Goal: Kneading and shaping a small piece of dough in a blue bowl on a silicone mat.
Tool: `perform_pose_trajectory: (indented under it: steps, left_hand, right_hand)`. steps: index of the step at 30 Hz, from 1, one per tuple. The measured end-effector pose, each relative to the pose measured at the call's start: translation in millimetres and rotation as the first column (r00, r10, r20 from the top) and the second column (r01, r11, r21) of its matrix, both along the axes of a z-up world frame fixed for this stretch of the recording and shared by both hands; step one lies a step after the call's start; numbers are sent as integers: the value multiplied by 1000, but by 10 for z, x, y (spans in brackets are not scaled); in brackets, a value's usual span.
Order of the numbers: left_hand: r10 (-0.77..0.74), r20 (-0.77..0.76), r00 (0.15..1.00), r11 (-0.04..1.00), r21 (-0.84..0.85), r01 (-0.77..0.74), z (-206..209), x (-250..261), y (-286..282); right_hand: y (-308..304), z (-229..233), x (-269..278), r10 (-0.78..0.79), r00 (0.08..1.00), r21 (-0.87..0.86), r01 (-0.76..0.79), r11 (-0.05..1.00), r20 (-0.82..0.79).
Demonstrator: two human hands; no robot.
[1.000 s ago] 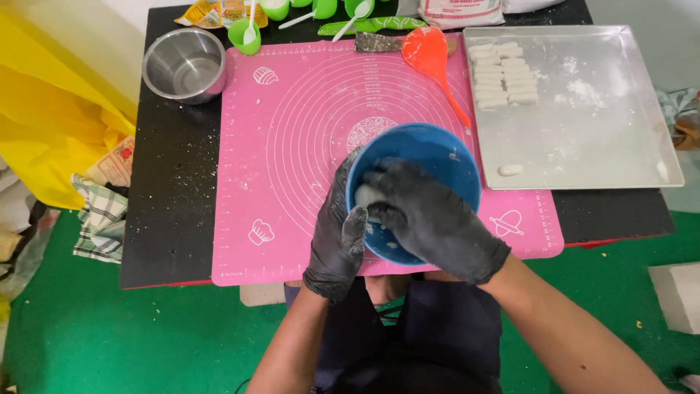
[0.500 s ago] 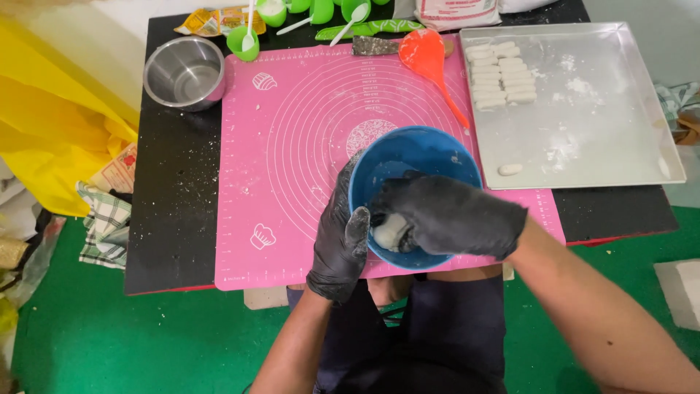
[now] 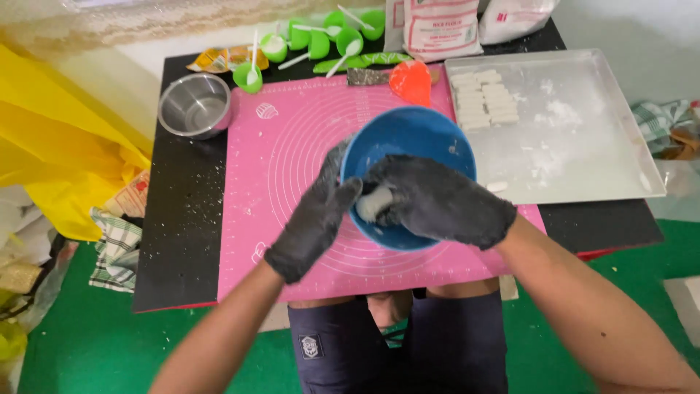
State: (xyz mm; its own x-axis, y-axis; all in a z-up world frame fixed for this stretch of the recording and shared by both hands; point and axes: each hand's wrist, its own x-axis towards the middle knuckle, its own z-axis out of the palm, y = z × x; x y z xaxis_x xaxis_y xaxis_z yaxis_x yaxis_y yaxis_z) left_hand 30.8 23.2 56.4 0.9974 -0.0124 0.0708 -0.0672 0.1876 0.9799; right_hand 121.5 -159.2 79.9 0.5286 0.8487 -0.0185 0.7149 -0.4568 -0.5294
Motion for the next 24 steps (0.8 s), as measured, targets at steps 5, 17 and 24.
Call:
perform_pose_trajectory:
  steps: [5, 17, 24]
  left_hand:
    - [137, 184, 973, 946, 266, -183, -242, 655, 386]
    - [-1, 434, 901, 838, 492, -235, -506, 1041, 616]
    - [-89, 448, 889, 781, 586, -218, -496, 930, 598]
  right_hand:
    - [207, 113, 428, 95, 993, 144, -105, 984, 70]
    - [624, -382, 896, -88, 911, 23, 86, 996, 403]
    - [340, -761, 922, 187, 906, -129, -148, 981, 380]
